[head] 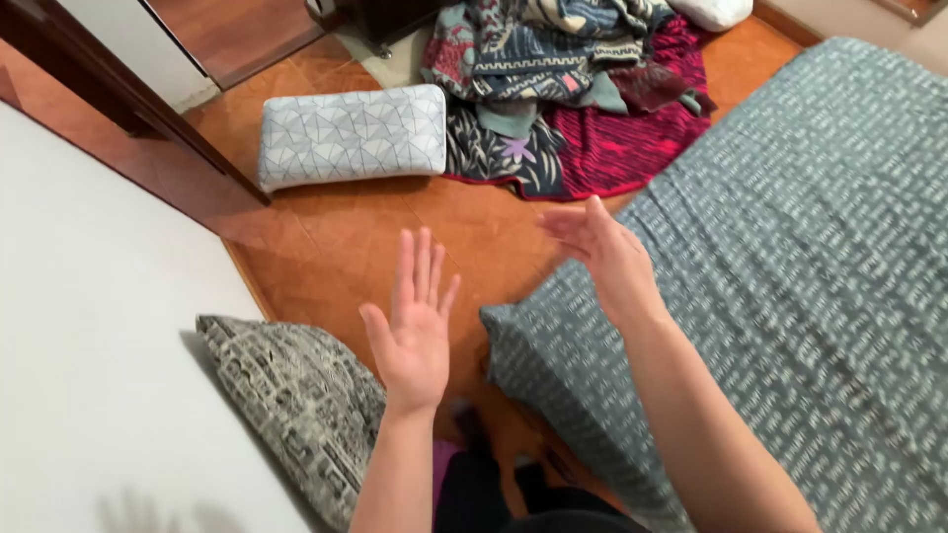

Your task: Making the bed by spreading and smoothing out the sheets and a decorative blanket.

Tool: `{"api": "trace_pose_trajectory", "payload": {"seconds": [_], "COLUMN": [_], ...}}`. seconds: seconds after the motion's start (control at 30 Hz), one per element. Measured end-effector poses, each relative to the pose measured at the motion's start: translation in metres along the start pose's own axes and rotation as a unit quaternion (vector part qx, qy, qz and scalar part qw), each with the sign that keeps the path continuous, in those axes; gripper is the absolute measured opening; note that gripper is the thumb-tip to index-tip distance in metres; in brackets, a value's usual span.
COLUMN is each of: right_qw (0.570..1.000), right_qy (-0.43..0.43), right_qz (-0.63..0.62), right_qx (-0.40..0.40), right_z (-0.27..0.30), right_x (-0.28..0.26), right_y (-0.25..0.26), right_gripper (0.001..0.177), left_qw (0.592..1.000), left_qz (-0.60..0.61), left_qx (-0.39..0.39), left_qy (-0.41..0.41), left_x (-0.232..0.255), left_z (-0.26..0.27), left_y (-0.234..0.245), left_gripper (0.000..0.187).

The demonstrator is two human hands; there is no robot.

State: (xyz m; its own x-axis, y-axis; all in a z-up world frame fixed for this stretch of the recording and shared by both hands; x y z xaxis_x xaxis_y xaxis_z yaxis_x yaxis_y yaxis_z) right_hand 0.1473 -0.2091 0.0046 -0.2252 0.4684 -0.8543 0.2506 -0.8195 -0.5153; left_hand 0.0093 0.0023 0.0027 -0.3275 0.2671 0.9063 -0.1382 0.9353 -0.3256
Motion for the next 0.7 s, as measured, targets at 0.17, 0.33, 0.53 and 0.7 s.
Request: {"api": "trace_pose_trajectory", "payload": {"seconds": [0.17,0.33,0.53,0.7], "right_qw": [0.995,0.97,0.974,0.967], "right_qy": [0.022,0.087,0.119,0.174], "right_qz": [0.007,-0.029,0.046,0.15], "right_qx": [-0.092,-0.226,-0.186,-0.112], "right_z": [-0.072,-0.122,-0.194,-0.244], "right_x": [0.036,0.065,0.087,0.084], "right_y": [-0.065,-0.155,-0.209,-0.192], "right_gripper": [0.054,0.051,0.06,0.064], "left_qw": [0.996,0.99,0.987,0.976], "left_qz": [0.059,0.084,0.043,0.02], "left_qx": [-0.06,-0.109,-0.148,-0.194], "left_qy": [0.007,-0.011,0.047,0.092], "left_x": [0.004,0.004,0.002,-0.031], "left_z": [-0.073,-0.153,-0.246,-0.31], "left_y": [0.033,0.093,0.148,0.138], "left_gripper": [0.099,0.096,0.099,0.102]}}
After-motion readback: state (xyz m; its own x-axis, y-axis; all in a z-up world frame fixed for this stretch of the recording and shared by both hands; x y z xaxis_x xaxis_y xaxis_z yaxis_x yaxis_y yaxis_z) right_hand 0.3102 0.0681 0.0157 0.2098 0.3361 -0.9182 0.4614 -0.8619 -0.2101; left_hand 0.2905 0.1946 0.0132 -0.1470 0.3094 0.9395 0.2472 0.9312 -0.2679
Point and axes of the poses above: each hand's wrist, its own z-axis away from the middle knuckle, its own y-axis out of the back of the hand, x = y × z, the point moved 1 cm from there along -z, towards the middle knuckle, and after that the axes turned 15 degrees about -z, right-handed, at the moved point
